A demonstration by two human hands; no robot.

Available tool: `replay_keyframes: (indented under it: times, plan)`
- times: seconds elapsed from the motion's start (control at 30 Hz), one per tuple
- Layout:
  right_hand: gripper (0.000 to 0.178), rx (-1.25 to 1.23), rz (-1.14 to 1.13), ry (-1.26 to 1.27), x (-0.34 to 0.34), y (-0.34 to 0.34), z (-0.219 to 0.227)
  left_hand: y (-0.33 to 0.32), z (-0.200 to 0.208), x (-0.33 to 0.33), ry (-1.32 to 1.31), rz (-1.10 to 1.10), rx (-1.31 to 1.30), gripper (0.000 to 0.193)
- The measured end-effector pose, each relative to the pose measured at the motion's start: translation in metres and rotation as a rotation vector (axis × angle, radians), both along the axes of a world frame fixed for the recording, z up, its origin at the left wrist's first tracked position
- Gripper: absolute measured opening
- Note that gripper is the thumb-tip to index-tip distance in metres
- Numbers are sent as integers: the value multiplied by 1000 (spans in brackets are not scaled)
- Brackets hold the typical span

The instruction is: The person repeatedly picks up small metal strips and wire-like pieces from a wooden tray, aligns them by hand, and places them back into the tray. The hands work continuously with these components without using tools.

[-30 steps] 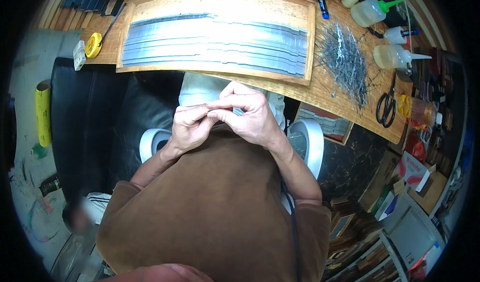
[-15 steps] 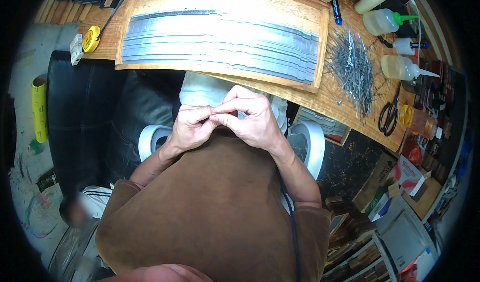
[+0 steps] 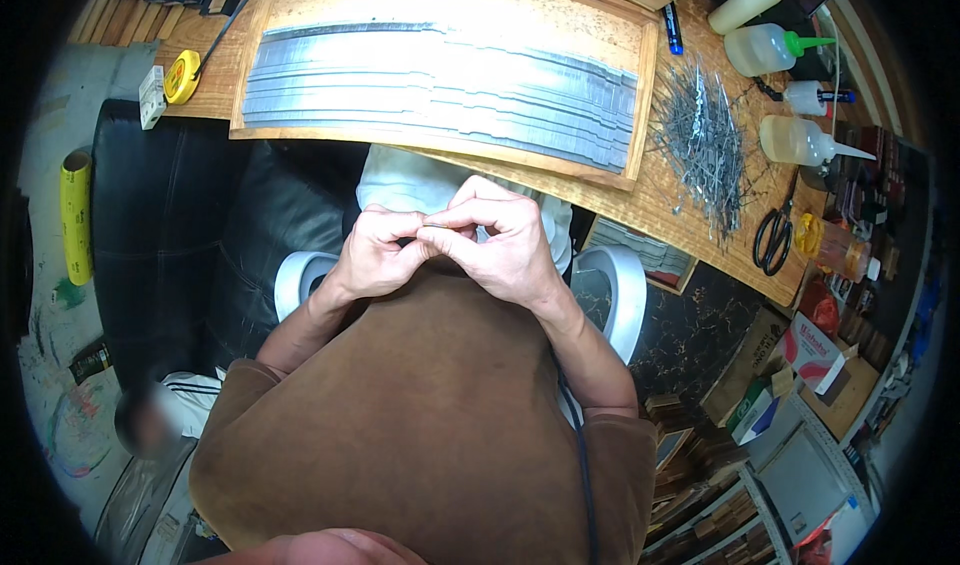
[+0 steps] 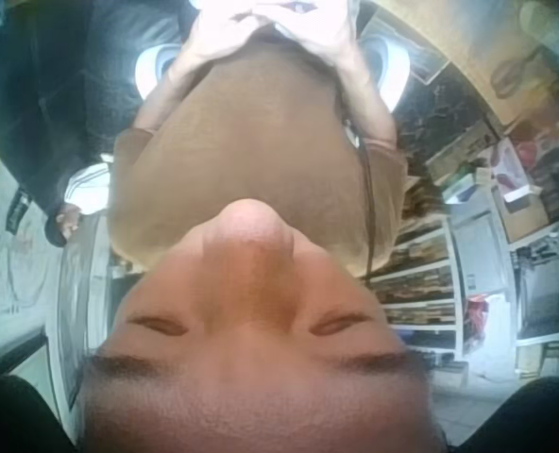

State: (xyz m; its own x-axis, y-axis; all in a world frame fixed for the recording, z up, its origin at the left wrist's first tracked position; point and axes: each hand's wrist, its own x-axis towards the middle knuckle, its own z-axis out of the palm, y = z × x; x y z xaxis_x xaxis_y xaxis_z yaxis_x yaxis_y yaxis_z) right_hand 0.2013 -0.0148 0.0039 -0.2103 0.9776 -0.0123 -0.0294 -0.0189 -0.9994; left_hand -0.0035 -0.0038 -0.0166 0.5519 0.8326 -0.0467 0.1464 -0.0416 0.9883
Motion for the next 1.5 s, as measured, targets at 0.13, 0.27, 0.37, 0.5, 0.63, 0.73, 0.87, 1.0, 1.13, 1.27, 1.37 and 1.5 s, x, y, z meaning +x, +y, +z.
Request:
replay_keyframes:
  times: [0.13,0.27,0.37,0.5,0.63,0.73,0.87,1.0,1.13,1.27,1.37,1.5]
  plan:
    - [13,-25,-15,4,-2,-2,2,2,4,-2,10,-35,-33,12]
    - [12,-10,-26,-10,-2,-4,2,3,4,-3,0,-58,-7,12]
    - [10,1,-35,-22,-2,-6,4,4,4,-5,19,-85,-8,11]
    - [7,-36,-125,-65,-8,-8,4,-2,17,12,-206,10,-211,13]
    - [32,-282,-128,50,-3,-10,15,5,29,7,-196,74,-600,20]
    - [40,-351,-66,36,0,-23,7,7,15,0,-118,231,-490,21]
    - [38,-471,-30,199,-4,-34,-8,1,13,4,-207,254,-462,17]
    - [37,-494,-57,240,-4,-35,-15,-10,13,10,-315,275,-392,19]
    - [36,-427,-95,209,-3,-41,-14,-12,7,3,-502,158,-289,67]
    - [36,-343,-118,110,-6,-48,-13,-17,-3,-1,-541,128,-319,92]
    - [36,-313,-131,78,-5,-50,-14,-17,5,3,-541,155,-373,65]
    - [34,-213,-190,103,-3,-54,-24,-13,24,16,-199,204,-245,20]
